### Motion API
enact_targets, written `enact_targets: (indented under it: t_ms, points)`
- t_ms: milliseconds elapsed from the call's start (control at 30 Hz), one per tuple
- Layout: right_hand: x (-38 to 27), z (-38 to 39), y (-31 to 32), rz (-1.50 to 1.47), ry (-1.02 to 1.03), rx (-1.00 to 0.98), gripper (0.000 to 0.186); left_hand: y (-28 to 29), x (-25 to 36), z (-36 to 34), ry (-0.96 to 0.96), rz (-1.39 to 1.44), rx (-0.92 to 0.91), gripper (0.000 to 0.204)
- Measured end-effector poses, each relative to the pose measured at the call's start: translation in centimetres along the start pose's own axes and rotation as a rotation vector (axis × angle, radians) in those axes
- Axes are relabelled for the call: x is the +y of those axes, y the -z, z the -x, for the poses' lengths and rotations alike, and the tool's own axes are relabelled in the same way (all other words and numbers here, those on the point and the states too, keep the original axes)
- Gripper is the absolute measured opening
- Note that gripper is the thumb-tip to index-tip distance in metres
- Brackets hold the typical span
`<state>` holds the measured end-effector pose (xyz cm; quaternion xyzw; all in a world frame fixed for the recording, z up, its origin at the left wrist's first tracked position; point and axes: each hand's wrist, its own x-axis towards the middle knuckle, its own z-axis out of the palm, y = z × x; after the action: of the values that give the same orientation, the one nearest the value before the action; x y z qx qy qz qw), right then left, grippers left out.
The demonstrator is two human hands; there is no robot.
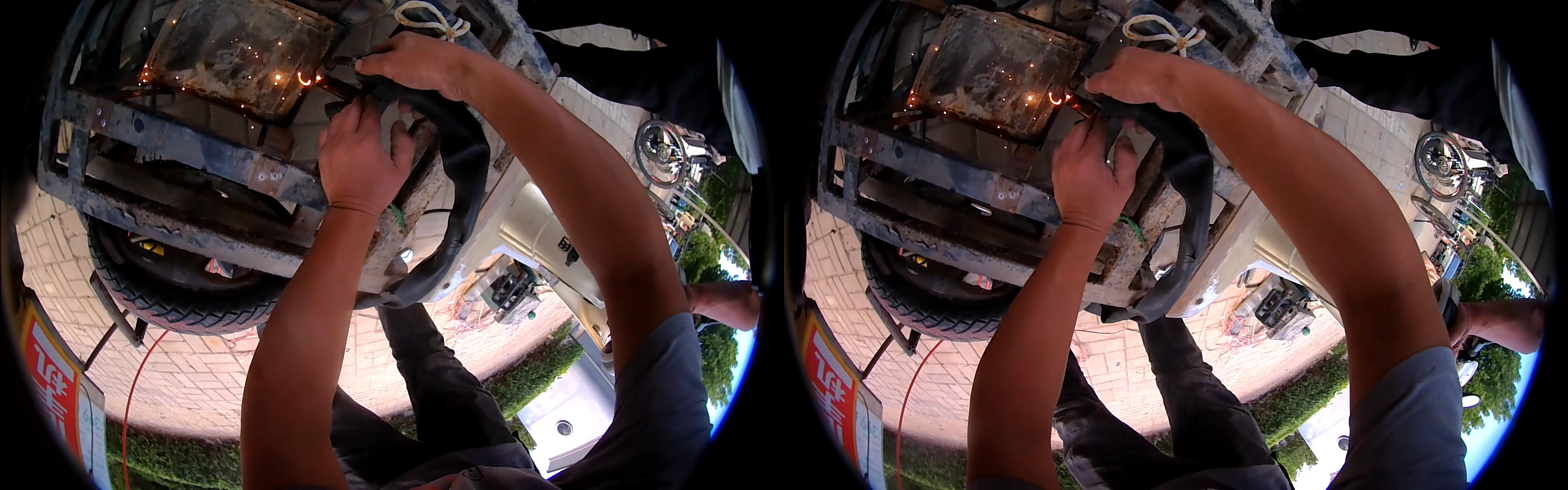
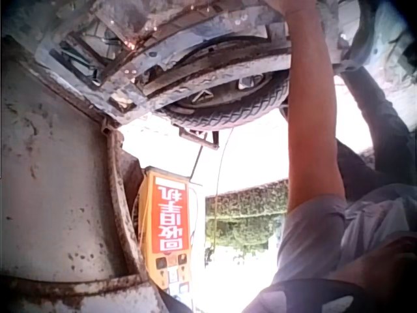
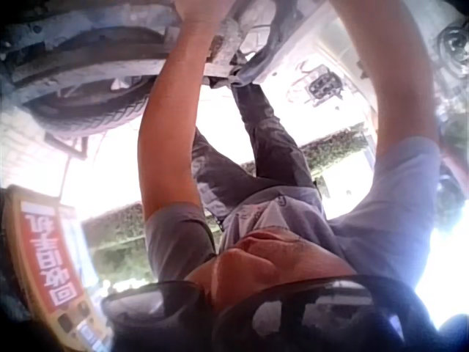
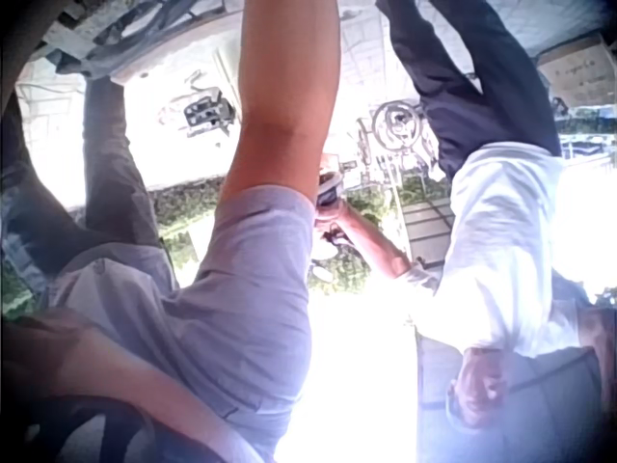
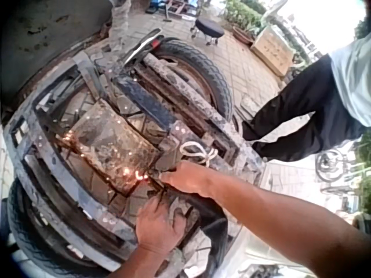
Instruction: The person welds a metal frame using a handheld welding torch, producing bright sparks. They repeatedly reposition the frame and adjust their grip to access different joints while working outdoors on a paved surface.
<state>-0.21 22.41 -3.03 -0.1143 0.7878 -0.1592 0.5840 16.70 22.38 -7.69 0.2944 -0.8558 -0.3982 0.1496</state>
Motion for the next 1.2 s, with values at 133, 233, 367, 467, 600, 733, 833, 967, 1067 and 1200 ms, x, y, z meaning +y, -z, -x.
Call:
enact_targets:
  t_ms: [133, 233, 367, 467, 600, 733, 833, 967, 1067, 1200]
  points:
    - [-0.7, 0.9, 0.5, -0.009, -0.04, -0.012, 0.042, -0.1, -0.1, 0.1, -0.011, -0.013, 0.022, 0.042]
    - [-0.9, 1.2, 0.4, -0.007, -0.035, -0.003, 0.043, -0.1, -0.1, 0.1, -0.013, -0.009, 0.03, 0.042]
    - [-0.6, 0.5, 0.1, 0.05, -0.008, 0.012, 0.043, 0.0, 0.0, 0.0, 0.0, 0.005, 0.003, 0.042]
    - [0.5, -0.2, -0.2, 0.061, 0.049, 0.015, 0.043, 0.0, 0.0, 0.1, 0.011, 0.008, -0.015, 0.043]
    - [0.5, 0.2, 0.0, 0.033, 0.037, -0.01, 0.044, -0.1, -0.1, 0.1, 0.011, -0.014, -0.019, 0.044]
    - [0.9, 1.0, 0.0, -0.096, 0.002, -0.016, 0.042, 0.1, -0.1, 0.1, 0.008, -0.035, -0.008, 0.047]
    - [1.7, 0.9, 0.5, -0.151, -0.048, -0.042, 0.041, 0.1, 0.1, 0.2, 0.01, -0.026, -0.015, 0.046]
    - [1.8, 1.1, 0.3, -0.198, -0.051, -0.03, 0.039, -0.1, -0.2, 0.3, 0.001, -0.037, 0.007, 0.045]
    - [1.6, 1.5, 0.4, -0.197, -0.07, -0.012, 0.038, -0.1, -0.1, 0.3, -0.003, -0.035, 0.017, 0.045]
    - [2.1, 0.7, 0.3, -0.185, -0.03, 0.017, 0.039, 0.0, 0.0, 0.0, 0.013, -0.019, -0.048, 0.047]
